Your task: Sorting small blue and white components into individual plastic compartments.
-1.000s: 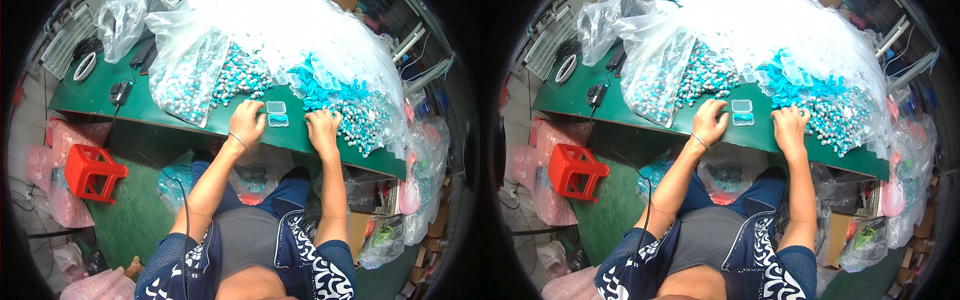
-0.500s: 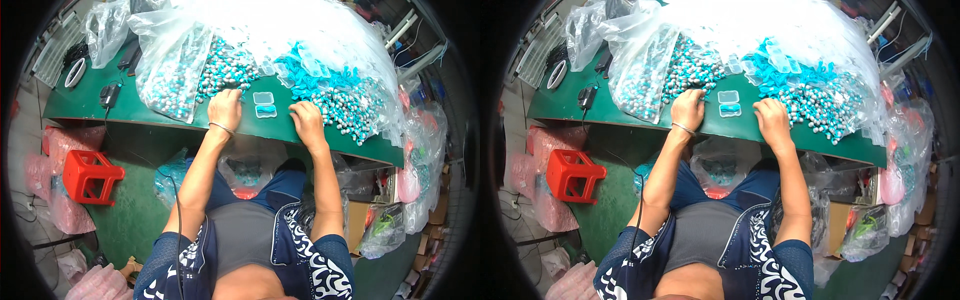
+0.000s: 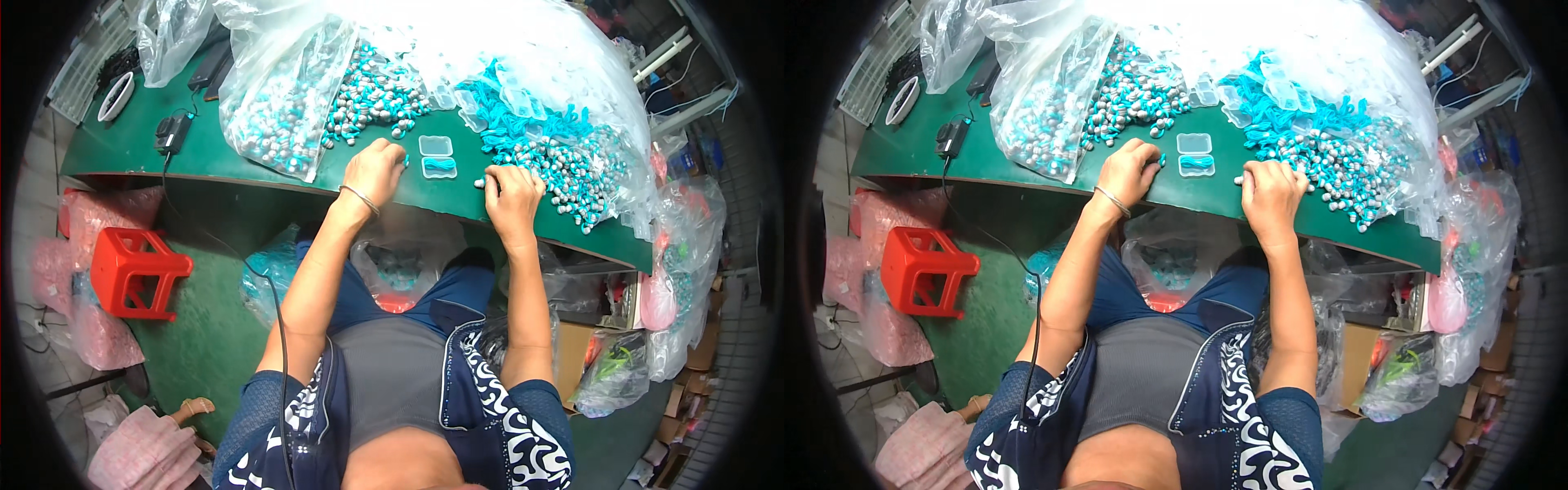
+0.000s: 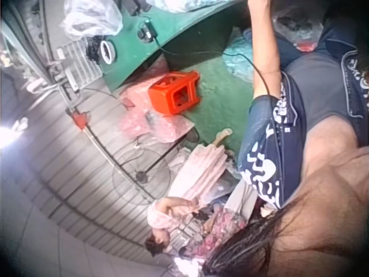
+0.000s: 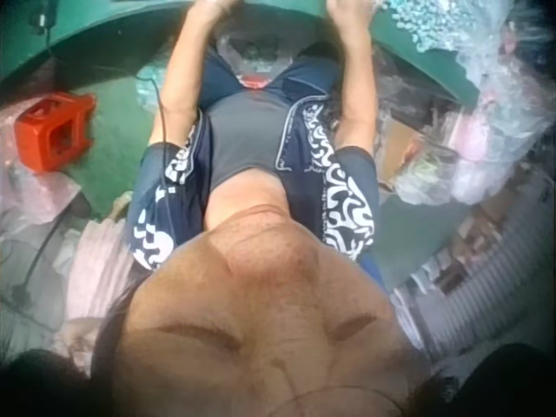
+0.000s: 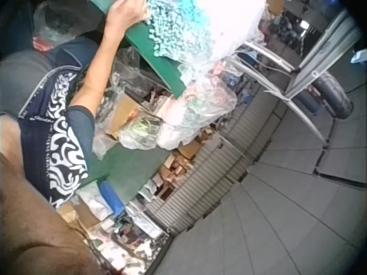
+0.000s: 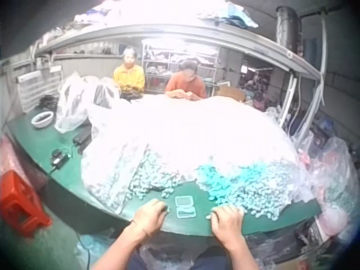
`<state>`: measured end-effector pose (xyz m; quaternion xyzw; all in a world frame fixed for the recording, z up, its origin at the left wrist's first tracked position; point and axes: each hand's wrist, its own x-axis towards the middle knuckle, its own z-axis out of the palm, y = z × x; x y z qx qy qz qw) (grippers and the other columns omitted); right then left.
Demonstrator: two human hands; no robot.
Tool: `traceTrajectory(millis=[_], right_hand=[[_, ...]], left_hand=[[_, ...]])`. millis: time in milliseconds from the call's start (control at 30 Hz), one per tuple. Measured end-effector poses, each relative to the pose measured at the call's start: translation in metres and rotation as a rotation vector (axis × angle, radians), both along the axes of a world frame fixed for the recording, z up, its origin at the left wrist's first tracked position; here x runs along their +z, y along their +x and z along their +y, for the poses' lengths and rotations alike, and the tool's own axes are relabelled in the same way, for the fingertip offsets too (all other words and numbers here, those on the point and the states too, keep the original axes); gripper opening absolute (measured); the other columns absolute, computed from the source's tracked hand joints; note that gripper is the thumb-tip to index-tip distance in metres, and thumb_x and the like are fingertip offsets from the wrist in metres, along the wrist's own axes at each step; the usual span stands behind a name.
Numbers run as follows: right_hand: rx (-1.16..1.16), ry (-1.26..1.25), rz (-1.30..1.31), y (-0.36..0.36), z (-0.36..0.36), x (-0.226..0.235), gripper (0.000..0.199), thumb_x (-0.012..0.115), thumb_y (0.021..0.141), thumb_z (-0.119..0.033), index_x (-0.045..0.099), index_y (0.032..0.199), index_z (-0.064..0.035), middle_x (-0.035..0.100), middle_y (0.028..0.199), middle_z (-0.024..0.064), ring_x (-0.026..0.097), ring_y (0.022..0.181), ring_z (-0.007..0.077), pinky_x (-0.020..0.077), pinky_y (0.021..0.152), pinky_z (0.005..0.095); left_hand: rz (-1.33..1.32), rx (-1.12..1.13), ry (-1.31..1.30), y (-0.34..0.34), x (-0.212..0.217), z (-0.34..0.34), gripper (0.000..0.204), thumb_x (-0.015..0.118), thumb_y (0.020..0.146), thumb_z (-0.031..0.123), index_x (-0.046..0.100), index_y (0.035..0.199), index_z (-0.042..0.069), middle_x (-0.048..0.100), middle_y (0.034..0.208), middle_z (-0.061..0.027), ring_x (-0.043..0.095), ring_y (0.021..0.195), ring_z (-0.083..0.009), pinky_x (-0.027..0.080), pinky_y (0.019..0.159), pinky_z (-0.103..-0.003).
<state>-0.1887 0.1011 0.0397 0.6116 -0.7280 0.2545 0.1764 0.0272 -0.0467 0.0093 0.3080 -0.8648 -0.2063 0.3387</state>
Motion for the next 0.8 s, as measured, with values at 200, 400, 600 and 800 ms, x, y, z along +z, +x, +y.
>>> traceTrajectory(millis=[200,400,600,800], right_hand=[[-0.065,0.029,0.063,0.009,0.000,-0.009,0.016,0.075,0.080,-0.019,0.070,0.094,-0.0132,0.068,0.089,0.0012,0.058,0.092,0.0218,0.0315,0.091,0.0464],[-0.013,-0.027,0.008,0.017,-0.012,-0.016,0.016,0.076,0.079,-0.017,0.069,0.094,-0.0133,0.069,0.092,0.0009,0.059,0.092,0.0213,0.0312,0.095,0.0470],[0.013,-0.058,-0.054,0.019,-0.018,-0.028,0.016,0.076,0.079,-0.013,0.069,0.094,-0.0130,0.069,0.090,0.0007,0.061,0.091,0.0211,0.0313,0.095,0.0454],[-0.003,-0.069,-0.056,0.021,-0.018,-0.027,0.018,0.076,0.078,-0.012,0.068,0.094,-0.0118,0.069,0.090,0.0013,0.062,0.090,0.0202,0.0322,0.093,0.0431]], left_hand=[[0.022,0.002,0.006,0.000,-0.001,0.001,0.013,0.070,0.081,0.005,0.068,0.094,0.007,0.063,0.094,-0.0119,0.066,0.082,-0.0324,0.053,0.072,-0.041],[0.055,-0.021,0.005,0.000,-0.007,-0.001,0.011,0.069,0.082,0.005,0.067,0.093,0.007,0.064,0.093,-0.0116,0.066,0.083,-0.0329,0.053,0.073,-0.041],[0.052,0.040,0.013,-0.002,-0.005,0.005,0.010,0.069,0.082,0.005,0.067,0.092,0.007,0.064,0.093,-0.0112,0.066,0.083,-0.0327,0.053,0.072,-0.041],[0.218,-0.027,0.016,-0.010,0.001,0.015,0.011,0.070,0.081,0.004,0.067,0.091,0.008,0.064,0.093,-0.0096,0.066,0.083,-0.0319,0.053,0.071,-0.041]])
